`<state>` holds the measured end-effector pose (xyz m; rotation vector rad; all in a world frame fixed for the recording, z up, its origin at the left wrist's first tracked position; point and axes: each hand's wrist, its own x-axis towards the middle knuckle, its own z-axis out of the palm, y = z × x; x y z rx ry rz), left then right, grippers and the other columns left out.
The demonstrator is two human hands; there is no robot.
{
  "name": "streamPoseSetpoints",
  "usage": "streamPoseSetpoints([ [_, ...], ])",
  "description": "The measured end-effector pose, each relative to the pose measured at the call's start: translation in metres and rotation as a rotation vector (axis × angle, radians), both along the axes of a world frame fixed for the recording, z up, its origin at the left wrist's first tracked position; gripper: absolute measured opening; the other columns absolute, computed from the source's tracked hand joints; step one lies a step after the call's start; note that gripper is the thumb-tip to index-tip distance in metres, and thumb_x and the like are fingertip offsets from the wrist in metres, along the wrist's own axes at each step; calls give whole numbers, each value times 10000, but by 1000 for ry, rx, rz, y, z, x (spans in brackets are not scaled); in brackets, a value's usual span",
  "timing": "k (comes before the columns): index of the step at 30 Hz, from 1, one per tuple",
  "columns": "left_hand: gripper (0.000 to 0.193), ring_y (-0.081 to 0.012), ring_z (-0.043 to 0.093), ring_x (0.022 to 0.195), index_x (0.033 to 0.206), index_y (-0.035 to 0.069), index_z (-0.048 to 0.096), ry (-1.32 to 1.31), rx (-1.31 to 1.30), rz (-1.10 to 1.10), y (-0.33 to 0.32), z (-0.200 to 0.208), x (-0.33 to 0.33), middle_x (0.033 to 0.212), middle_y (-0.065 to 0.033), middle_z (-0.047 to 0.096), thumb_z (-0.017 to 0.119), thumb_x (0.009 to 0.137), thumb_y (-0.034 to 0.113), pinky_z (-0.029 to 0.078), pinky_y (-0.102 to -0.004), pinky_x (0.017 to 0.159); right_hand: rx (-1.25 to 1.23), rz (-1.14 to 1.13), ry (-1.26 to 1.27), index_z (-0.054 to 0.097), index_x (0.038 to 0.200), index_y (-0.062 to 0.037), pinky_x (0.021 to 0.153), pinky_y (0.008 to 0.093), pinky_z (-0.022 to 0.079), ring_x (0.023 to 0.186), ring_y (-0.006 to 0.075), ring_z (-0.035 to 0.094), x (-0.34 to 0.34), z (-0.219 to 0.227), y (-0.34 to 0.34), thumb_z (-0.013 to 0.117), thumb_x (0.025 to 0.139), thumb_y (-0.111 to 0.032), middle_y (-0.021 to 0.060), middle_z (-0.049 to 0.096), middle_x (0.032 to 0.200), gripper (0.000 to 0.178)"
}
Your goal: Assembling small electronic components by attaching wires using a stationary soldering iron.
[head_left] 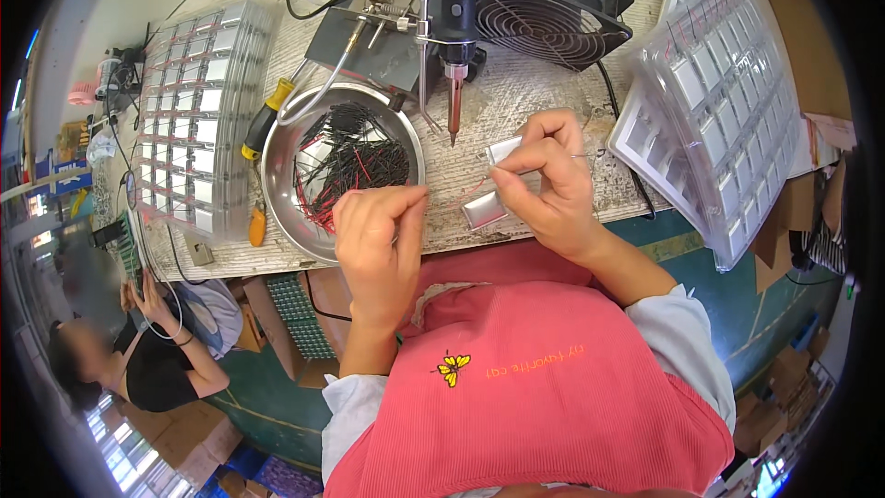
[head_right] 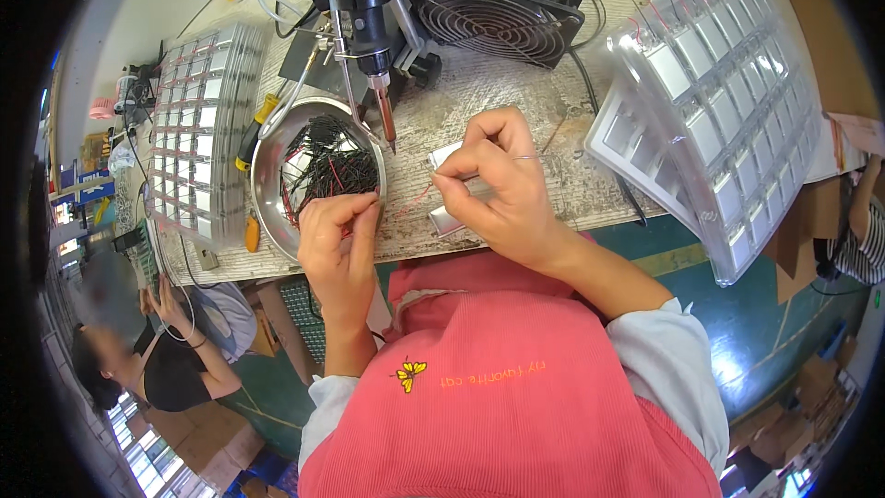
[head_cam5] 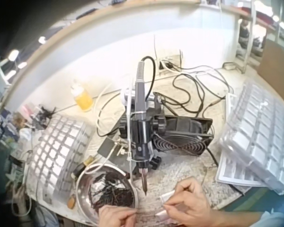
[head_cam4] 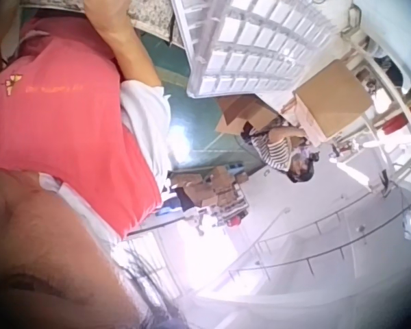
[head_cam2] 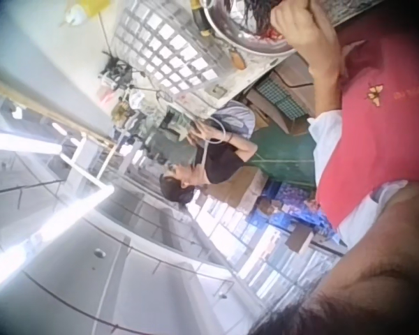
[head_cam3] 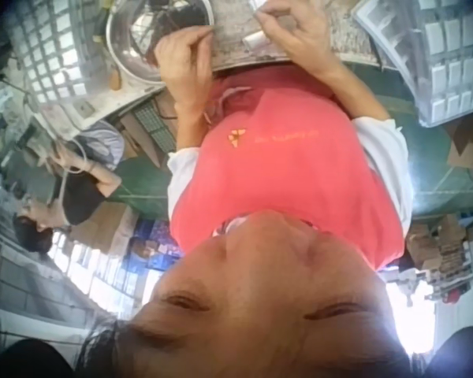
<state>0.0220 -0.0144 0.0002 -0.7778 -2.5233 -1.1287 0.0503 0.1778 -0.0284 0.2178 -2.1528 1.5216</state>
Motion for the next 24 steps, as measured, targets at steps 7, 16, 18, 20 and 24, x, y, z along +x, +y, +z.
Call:
streamPoseSetpoints([
  [7, 209, -205, 548, 685, 904, 80, 656, 82, -26, 13, 0, 4, -6, 740, -37, 590, 706, 724, -14, 409, -357, 765, 28, -8, 26, 612, 811, -27, 699, 281, 421, 839, 190, 453, -6, 5, -4, 686, 720, 8, 88, 442, 909, 123],
  [16, 180, -189, 528, 712, 892, 95, 662, 160, -108, 48, 7, 9, -15, 749, -14, 561, 716, 728, 44, 381, -356, 808, 22, 12, 42, 611, 826, -30, 688, 260, 433, 841, 174, 456, -15, 3, -9, 679, 735, 10, 92, 432, 931, 121],
  [18, 181, -189, 525, 713, 890, 97, 663, 168, -112, 48, 8, 9, -16, 746, -12, 551, 718, 726, 45, 379, -355, 806, 25, 16, 48, 611, 827, -30, 682, 260, 433, 837, 174, 457, -17, 2, -9, 681, 733, 10, 90, 431, 930, 124],
  [20, 193, -193, 516, 713, 897, 101, 662, 192, -121, 61, 9, 8, -17, 740, -12, 535, 720, 721, 46, 377, -358, 794, 27, 18, 55, 611, 828, -30, 677, 261, 434, 833, 173, 458, -18, 0, -8, 682, 731, 10, 89, 430, 929, 127],
  [24, 202, -194, 512, 711, 899, 106, 661, 202, -134, 69, 11, 7, -20, 734, -12, 527, 724, 715, 51, 371, -356, 775, 52, 18, 82, 616, 830, -32, 667, 262, 433, 832, 180, 460, -20, 0, -8, 688, 722, 11, 90, 430, 926, 138],
])
